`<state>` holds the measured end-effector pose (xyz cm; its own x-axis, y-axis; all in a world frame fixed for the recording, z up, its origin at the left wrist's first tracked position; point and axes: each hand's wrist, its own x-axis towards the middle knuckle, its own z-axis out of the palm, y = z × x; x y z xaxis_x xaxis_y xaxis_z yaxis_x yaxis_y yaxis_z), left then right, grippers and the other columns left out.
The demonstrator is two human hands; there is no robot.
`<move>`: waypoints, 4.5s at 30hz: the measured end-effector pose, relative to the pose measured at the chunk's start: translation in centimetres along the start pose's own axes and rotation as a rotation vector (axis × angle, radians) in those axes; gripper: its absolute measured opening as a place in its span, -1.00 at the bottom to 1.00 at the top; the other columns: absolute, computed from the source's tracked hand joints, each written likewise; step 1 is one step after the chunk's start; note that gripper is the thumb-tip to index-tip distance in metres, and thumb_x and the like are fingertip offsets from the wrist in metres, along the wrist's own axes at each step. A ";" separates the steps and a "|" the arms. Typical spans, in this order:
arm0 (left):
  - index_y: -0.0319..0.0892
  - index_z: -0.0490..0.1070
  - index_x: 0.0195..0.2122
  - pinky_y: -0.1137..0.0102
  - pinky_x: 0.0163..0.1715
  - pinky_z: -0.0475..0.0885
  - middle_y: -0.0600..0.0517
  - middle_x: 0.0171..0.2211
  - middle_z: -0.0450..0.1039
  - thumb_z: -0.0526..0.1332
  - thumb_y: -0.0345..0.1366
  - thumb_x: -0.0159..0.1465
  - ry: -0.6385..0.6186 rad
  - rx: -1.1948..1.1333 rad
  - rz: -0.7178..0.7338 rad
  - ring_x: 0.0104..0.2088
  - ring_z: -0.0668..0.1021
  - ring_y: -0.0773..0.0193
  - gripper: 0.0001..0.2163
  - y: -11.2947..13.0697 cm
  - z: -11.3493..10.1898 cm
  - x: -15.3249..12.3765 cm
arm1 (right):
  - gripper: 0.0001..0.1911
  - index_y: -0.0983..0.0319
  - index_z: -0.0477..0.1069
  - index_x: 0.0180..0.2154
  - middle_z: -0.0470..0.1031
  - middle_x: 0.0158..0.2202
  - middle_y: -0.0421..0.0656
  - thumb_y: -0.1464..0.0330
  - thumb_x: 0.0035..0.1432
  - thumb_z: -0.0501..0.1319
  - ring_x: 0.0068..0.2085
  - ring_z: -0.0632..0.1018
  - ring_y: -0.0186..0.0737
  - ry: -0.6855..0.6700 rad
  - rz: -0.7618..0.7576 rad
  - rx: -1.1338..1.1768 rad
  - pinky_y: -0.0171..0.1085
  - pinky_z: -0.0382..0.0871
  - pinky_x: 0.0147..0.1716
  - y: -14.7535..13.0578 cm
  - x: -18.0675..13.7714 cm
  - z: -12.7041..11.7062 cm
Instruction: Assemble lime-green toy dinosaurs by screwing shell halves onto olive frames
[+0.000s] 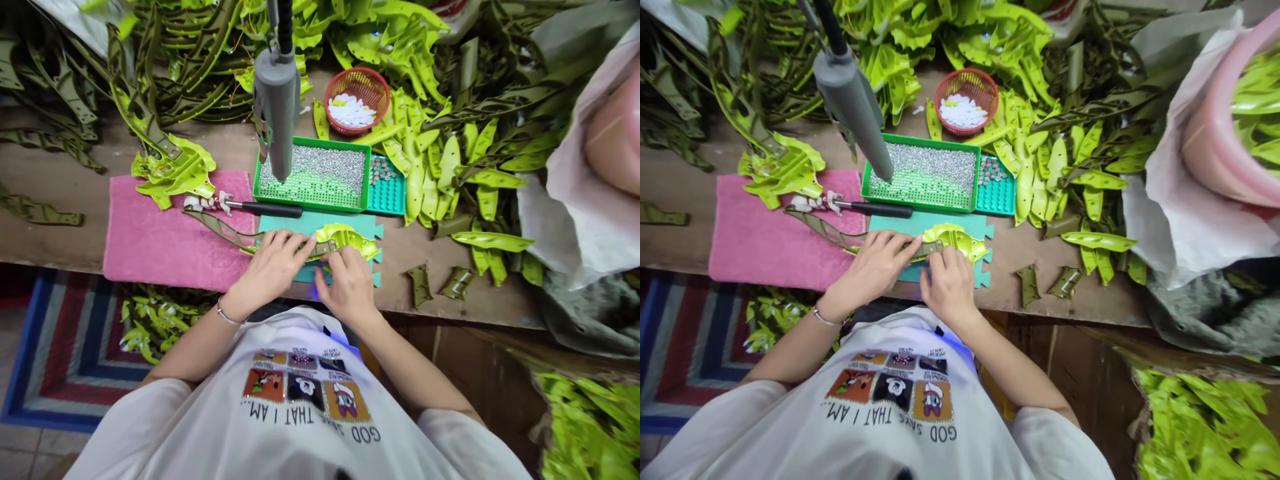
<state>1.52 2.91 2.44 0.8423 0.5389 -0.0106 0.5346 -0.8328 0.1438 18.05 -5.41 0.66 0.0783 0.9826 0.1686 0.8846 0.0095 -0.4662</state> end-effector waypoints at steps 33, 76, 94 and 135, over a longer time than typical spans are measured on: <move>-0.13 0.55 -0.19 0.26 -0.06 0.20 0.07 -0.30 0.62 0.18 -0.21 0.41 0.224 -0.604 -0.115 -0.29 0.54 0.29 -0.82 1.9 2.0 1.2 | -0.39 0.20 0.17 0.16 0.47 0.01 0.08 0.33 0.06 0.21 -0.07 0.46 0.08 0.132 0.160 0.147 0.03 0.33 -0.15 -0.9 -2.2 2.3; -0.14 0.30 0.20 0.09 0.25 -0.03 0.05 -0.18 0.64 0.09 -0.50 0.38 0.465 -0.150 0.172 0.00 0.51 0.19 -0.62 1.5 6.2 -0.4 | -0.68 0.23 0.30 0.00 0.53 -0.14 -0.01 0.43 0.19 0.22 -0.14 0.53 -0.05 0.165 -0.111 0.027 -0.11 0.39 -0.20 3.0 -2.0 -0.5; 0.03 0.40 0.13 0.01 0.30 -0.11 0.09 0.08 0.54 0.12 -0.42 0.38 0.267 -0.204 0.214 0.12 0.43 0.17 -0.67 0.5 5.9 -0.8 | -0.71 0.19 0.39 -0.04 0.60 -0.29 -0.14 0.53 0.19 0.20 -0.32 0.57 -0.21 0.286 -0.074 0.169 -0.22 0.48 -0.28 2.1 -3.9 0.8; -0.03 0.45 0.08 -0.07 0.25 0.05 -0.03 0.12 0.50 0.23 -0.19 0.33 0.283 -0.117 0.175 0.18 0.38 -0.01 -0.70 2.3 6.4 -1.5 | -0.76 0.17 0.28 -0.18 0.50 -0.35 -0.16 0.60 0.19 0.07 -0.31 0.53 -0.23 0.039 -0.332 0.191 -0.26 0.48 -0.31 5.2 -2.5 -0.5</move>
<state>1.86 -0.61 -3.56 0.8594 0.4167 0.2965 0.3586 -0.9043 0.2315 22.68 -7.88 -1.72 -0.1773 0.9122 0.3693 0.7635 0.3643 -0.5333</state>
